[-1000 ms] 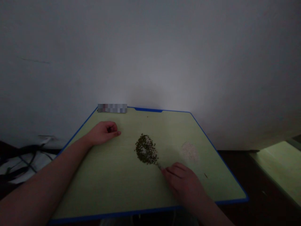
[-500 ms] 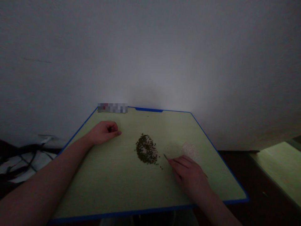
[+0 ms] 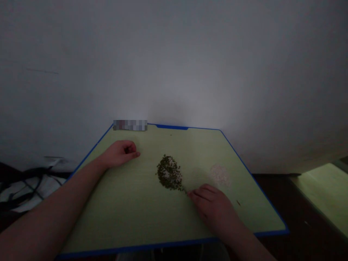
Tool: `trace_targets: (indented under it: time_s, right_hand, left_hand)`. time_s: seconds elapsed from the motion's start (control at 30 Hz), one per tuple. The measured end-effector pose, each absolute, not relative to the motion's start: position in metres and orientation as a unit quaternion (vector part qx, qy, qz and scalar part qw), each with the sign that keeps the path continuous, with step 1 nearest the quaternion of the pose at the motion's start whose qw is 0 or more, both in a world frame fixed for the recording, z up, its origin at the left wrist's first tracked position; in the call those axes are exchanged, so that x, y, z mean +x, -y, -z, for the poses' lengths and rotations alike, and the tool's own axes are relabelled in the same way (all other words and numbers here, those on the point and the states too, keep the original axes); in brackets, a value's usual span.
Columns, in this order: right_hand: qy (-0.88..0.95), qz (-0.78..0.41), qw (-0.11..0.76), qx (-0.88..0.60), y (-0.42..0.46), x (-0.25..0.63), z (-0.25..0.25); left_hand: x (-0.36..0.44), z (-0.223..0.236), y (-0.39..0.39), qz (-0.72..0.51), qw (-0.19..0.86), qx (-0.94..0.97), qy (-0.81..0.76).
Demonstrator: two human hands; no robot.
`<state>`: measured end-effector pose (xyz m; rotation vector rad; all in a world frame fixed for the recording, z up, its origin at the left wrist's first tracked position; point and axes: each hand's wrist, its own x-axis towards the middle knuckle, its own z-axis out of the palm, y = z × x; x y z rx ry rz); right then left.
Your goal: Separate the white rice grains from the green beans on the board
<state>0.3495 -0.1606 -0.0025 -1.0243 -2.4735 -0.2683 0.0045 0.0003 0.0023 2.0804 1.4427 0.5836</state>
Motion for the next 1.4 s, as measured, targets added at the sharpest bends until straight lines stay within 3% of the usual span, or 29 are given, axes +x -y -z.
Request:
trace_targets:
  time_s: [0.63, 1.0, 1.4]
  right_hand:
    - [0.911, 0.06, 0.226, -0.339, 0.172, 0.341, 0.0]
    - [0.872, 0.111, 0.17, -0.446, 0.159, 0.356, 0.006]
    - [0.908, 0.06, 0.203, -0.363, 0.165, 0.343, 0.002]
  left_hand:
    - [0.008, -0.007, 0.002, -0.212, 0.27, 0.771, -0.536]
    - [0.007, -0.007, 0.002, -0.208, 0.268, 0.774, -0.535]
    - [0.005, -0.003, 0.0, -0.209, 0.27, 0.775, -0.532]
